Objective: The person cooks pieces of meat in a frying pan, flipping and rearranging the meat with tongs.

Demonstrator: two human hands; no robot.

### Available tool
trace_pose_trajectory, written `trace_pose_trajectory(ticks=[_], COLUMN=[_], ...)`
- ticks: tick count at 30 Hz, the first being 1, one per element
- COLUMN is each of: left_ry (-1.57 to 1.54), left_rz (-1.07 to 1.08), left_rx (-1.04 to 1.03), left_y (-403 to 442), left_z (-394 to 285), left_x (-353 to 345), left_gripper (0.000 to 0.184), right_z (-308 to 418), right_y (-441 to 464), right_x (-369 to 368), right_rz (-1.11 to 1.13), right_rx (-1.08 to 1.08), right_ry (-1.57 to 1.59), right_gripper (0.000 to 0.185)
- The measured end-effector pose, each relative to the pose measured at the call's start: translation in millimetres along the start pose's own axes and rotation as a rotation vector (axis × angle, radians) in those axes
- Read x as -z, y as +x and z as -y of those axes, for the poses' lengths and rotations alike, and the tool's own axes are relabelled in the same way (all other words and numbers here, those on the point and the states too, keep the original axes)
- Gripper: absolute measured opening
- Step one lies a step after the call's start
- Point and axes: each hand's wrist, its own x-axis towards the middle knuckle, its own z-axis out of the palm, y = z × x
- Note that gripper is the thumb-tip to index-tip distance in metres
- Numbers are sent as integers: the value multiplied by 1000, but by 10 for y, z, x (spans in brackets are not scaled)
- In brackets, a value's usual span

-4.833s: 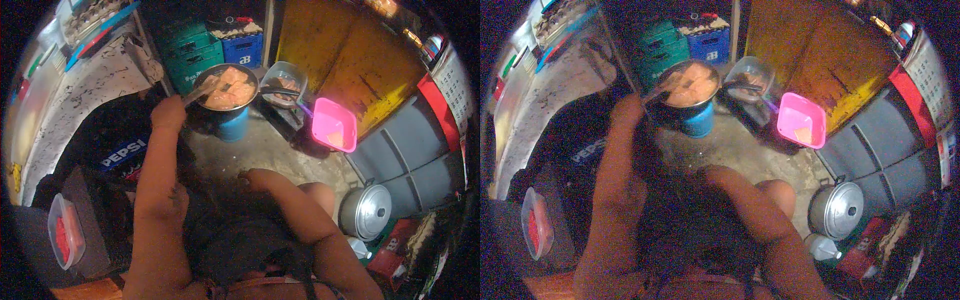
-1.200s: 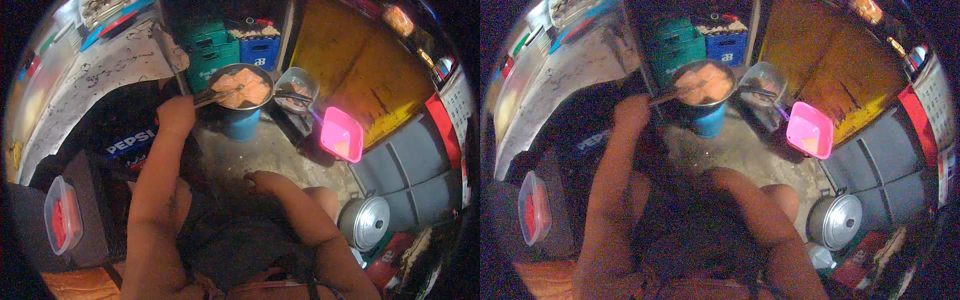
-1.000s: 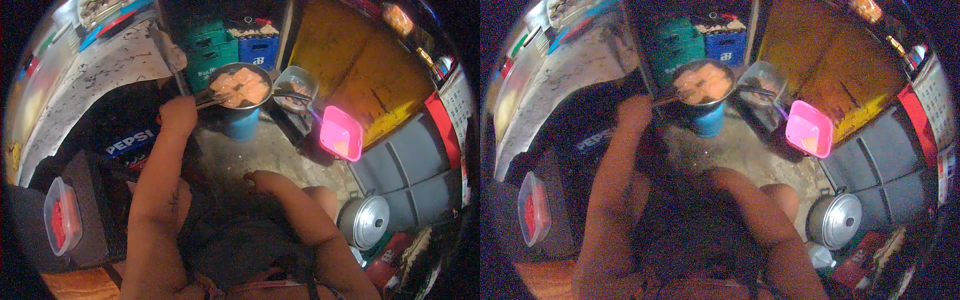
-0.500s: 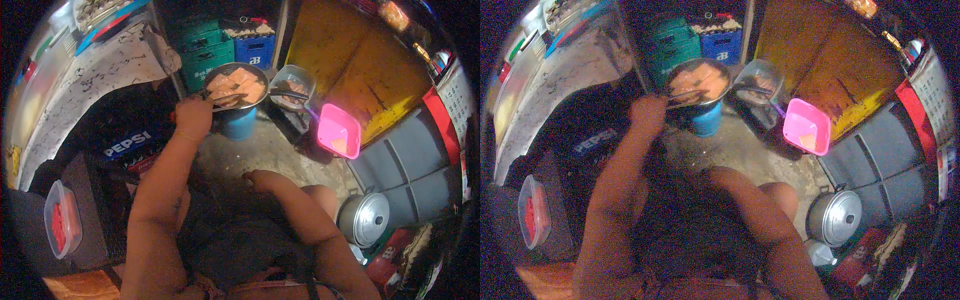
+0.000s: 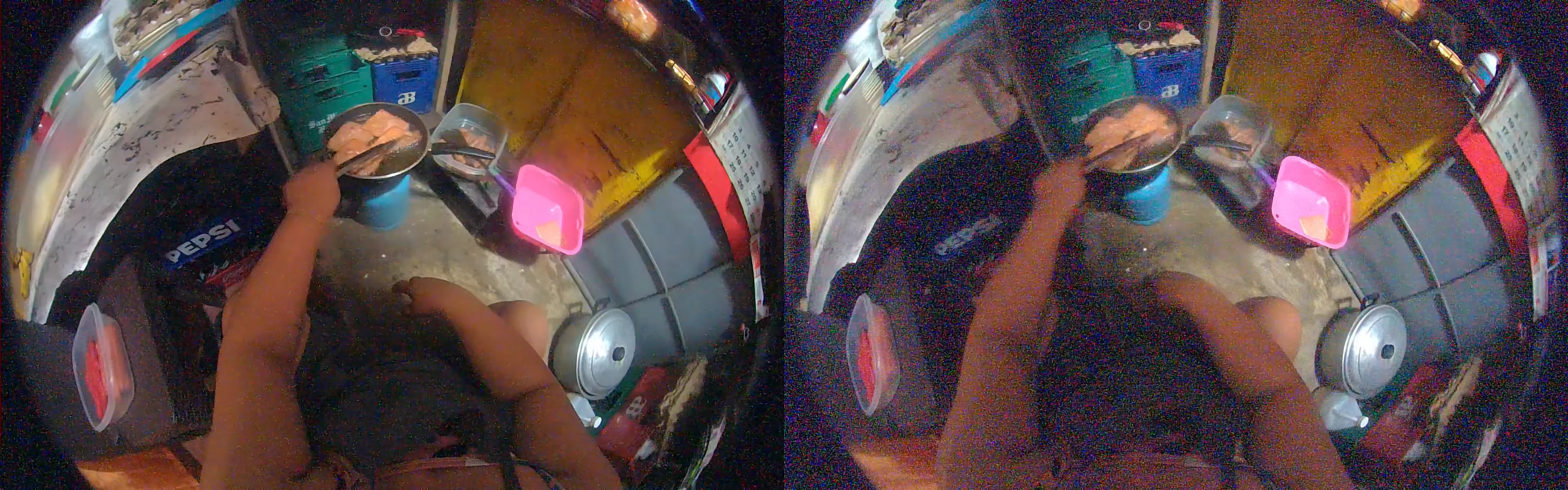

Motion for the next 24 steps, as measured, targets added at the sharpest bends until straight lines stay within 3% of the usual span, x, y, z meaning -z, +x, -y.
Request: trace_pose_trajectory(ticks=[11, 17, 24], left_ry=[-138, -132, -184], left_rz=[38, 87, 133], left_rx=[29, -21, -21], left_y=[75, 38, -79], left_z=[126, -39, -142], left_x=[31, -39, 75], left_gripper=[24, 23, 23], right_z=[-50, -67, 57], right_y=[-28, 32, -52], right_x=[-34, -26, 31], right_rz=[-50, 47, -30], right_rx=[35, 11, 10], right_ry=[8, 39, -4], right_gripper=[71, 73, 72])
